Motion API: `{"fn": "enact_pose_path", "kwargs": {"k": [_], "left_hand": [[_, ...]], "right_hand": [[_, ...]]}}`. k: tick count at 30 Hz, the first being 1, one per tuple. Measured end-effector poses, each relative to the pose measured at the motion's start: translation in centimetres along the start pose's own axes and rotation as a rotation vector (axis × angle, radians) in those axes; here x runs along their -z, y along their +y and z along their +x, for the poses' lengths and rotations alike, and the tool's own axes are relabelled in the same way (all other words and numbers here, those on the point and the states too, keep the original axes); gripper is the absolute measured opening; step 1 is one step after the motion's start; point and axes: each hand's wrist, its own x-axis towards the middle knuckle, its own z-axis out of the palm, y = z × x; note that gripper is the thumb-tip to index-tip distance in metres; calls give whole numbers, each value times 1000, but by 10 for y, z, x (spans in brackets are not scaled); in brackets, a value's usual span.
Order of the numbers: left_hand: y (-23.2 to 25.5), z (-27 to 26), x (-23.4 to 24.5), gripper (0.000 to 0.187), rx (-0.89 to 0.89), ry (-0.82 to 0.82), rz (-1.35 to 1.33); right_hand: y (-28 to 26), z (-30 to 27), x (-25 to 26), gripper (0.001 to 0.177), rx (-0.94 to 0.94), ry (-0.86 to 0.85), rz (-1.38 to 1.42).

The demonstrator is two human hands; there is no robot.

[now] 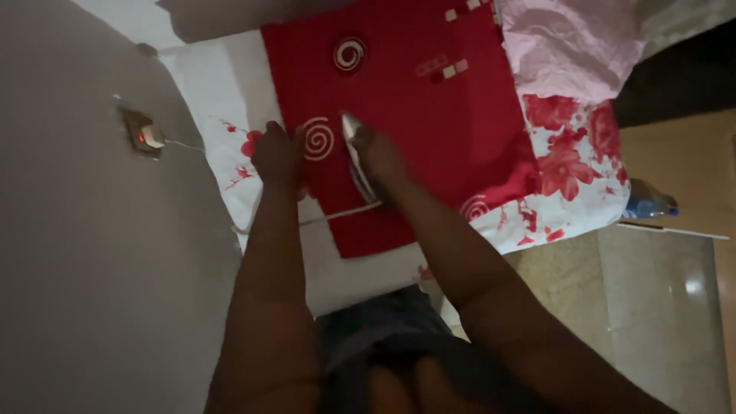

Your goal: The person is seen ironing and folding different pieces of cloth on a bed.

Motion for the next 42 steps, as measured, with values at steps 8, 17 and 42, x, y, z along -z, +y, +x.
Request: {"fn": "enact_pose_path", "kwargs": {"k": [8,17,42], "left_hand": [[1,-12,-6,47,-102,130,43],[-16,-4,-31,41,-24,172,35],[-2,-4,-24,38,86,182,15]], "right_hand": [[83,-95,69,43,-236,96,152],[175,32,115,30,47,295,-290],[226,53,227,18,278,384,-654]]}}
